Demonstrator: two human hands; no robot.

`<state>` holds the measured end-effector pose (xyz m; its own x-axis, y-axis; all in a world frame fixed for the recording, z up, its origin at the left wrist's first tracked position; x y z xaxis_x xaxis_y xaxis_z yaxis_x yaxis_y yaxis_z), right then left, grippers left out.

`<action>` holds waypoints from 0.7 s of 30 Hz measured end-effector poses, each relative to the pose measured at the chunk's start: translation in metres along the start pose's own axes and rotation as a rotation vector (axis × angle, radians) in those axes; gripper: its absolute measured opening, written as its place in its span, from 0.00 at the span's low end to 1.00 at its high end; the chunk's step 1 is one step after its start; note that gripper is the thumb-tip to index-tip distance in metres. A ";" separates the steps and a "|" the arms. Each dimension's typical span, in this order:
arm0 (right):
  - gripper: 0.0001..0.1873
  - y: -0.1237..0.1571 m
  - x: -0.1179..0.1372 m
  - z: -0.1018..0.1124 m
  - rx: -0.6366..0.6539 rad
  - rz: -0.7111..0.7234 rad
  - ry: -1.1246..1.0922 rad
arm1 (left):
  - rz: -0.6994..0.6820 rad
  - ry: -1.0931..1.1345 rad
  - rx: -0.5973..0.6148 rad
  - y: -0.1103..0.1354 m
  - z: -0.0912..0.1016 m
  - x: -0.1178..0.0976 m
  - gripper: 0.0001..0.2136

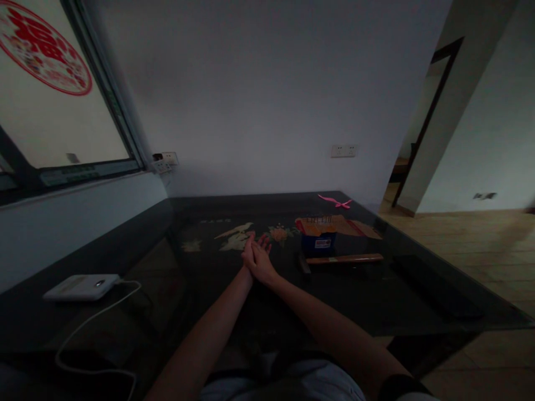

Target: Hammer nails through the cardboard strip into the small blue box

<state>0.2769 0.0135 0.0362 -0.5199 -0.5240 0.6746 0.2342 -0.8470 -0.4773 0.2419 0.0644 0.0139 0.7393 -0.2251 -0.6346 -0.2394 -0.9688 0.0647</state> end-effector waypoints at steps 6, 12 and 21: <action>0.27 0.002 -0.002 -0.001 -0.031 -0.045 -0.011 | -0.037 -0.097 -0.042 0.005 -0.003 -0.002 0.18; 0.29 0.002 -0.001 0.000 -0.022 -0.043 -0.034 | -0.029 -0.053 -0.026 0.009 -0.008 -0.004 0.17; 0.28 0.001 -0.001 0.003 -0.017 -0.043 -0.039 | -0.052 -0.096 -0.017 0.007 -0.010 -0.005 0.21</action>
Point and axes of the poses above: each hand's wrist, its own y-axis away from the middle knuckle, its own z-axis out of the back of the hand, x = y × z, the point moved 4 cm from there along -y, towards the middle knuckle, and after that the axes turned 6 degrees about x, right-handed, at the moved point
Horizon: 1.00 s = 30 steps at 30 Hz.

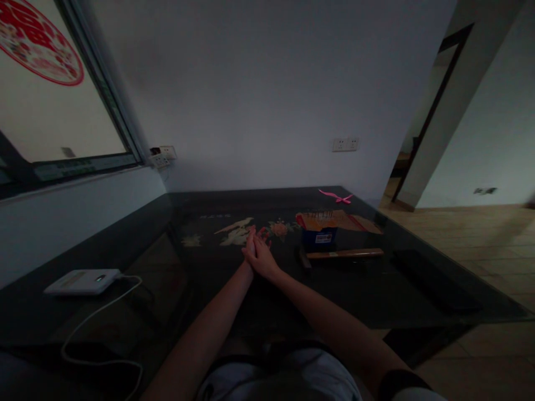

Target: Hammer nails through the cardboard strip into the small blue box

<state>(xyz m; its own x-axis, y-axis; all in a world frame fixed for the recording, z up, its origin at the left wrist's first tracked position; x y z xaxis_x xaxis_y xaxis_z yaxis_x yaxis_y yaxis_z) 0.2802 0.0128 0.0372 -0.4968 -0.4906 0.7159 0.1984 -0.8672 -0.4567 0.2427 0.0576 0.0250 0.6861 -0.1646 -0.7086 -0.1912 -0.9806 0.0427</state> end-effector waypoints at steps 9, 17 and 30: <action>0.28 0.000 0.004 0.003 0.001 0.007 -0.003 | -0.012 -0.012 -0.005 0.003 -0.004 -0.003 0.21; 0.28 -0.001 0.007 0.005 0.011 0.016 0.001 | -0.015 0.019 -0.018 0.004 -0.006 -0.005 0.19; 0.27 -0.002 0.008 0.007 0.018 0.042 0.001 | -0.020 0.000 0.003 0.002 -0.004 -0.007 0.20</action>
<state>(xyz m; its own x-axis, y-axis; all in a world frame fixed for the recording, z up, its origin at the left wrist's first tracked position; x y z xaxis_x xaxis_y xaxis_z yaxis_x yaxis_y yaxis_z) 0.2816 0.0099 0.0478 -0.4886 -0.5267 0.6956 0.2343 -0.8472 -0.4769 0.2403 0.0562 0.0331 0.6897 -0.1451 -0.7094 -0.1796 -0.9834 0.0265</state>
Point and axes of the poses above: each hand's wrist, its own y-axis away from the middle knuckle, its own z-axis out of the back of the hand, x = y × z, the point moved 4 cm from there along -y, towards the middle knuckle, and after that the axes turned 6 degrees about x, right-handed, at the moved point
